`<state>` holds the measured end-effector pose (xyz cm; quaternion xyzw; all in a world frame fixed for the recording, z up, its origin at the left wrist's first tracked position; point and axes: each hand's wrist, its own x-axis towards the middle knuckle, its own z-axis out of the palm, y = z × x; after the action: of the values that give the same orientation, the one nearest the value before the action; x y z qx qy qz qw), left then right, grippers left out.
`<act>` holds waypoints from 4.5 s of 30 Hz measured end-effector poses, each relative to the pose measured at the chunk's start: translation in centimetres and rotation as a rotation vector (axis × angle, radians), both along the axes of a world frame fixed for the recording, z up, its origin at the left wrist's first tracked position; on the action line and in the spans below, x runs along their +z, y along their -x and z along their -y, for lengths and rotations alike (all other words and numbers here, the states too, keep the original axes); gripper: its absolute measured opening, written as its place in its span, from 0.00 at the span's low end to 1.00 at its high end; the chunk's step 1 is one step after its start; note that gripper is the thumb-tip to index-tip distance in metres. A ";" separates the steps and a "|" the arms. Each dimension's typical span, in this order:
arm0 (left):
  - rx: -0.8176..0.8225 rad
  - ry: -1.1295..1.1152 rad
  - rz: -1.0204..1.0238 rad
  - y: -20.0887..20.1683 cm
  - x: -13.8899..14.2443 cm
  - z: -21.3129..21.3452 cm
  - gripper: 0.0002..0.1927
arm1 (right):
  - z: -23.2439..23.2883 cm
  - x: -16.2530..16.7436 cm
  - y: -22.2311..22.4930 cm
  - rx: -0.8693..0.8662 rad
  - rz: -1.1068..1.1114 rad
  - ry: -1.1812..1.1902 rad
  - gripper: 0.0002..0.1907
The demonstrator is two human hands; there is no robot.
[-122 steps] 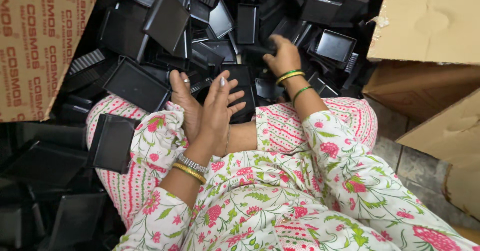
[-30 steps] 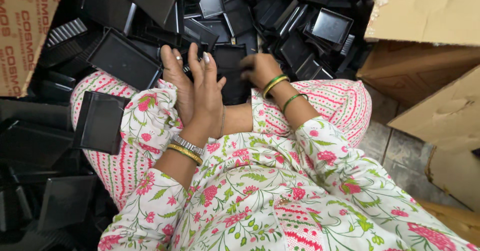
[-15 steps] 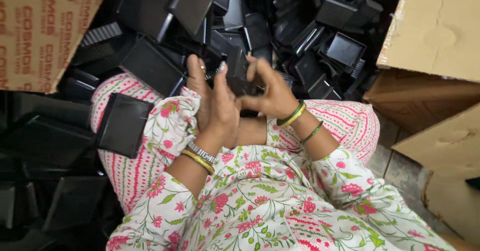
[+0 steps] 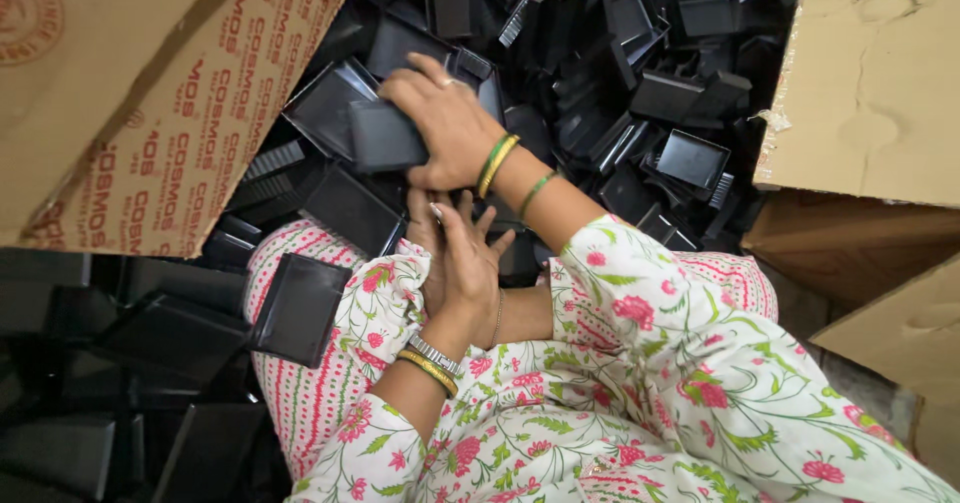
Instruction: The person sits on the floor among a large pile of black plastic boxes and cardboard cartons. They pick up boxes one at a time, open and close the hinged lids, and toss each box back onto the pile, repeating this handling throughout the clip.
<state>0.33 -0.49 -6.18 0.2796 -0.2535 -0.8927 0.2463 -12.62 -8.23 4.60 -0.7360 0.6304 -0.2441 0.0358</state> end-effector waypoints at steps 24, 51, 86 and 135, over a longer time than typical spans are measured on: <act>-0.478 0.084 0.220 0.3 -0.2 -1.0 0.40 | -20.8 -6.8 -0.1 -0.469 1.086 -0.048 0.38; -0.074 0.559 0.190 -1.8 1.8 0.2 0.24 | -22.5 -2.5 -5.1 -0.559 0.454 -0.037 0.52; -0.400 0.351 -0.007 -1.5 2.1 -1.7 0.22 | -27.7 -1.0 -0.9 -0.871 1.242 -0.532 0.19; -0.225 0.227 0.169 -1.7 3.6 -0.3 0.36 | -22.7 -12.7 3.9 -0.832 -0.210 -0.736 0.19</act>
<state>2.04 -0.16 -2.55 0.2939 -0.4020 -0.8536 0.1528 -16.54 14.49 -8.07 -0.3848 0.9111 0.0729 0.1281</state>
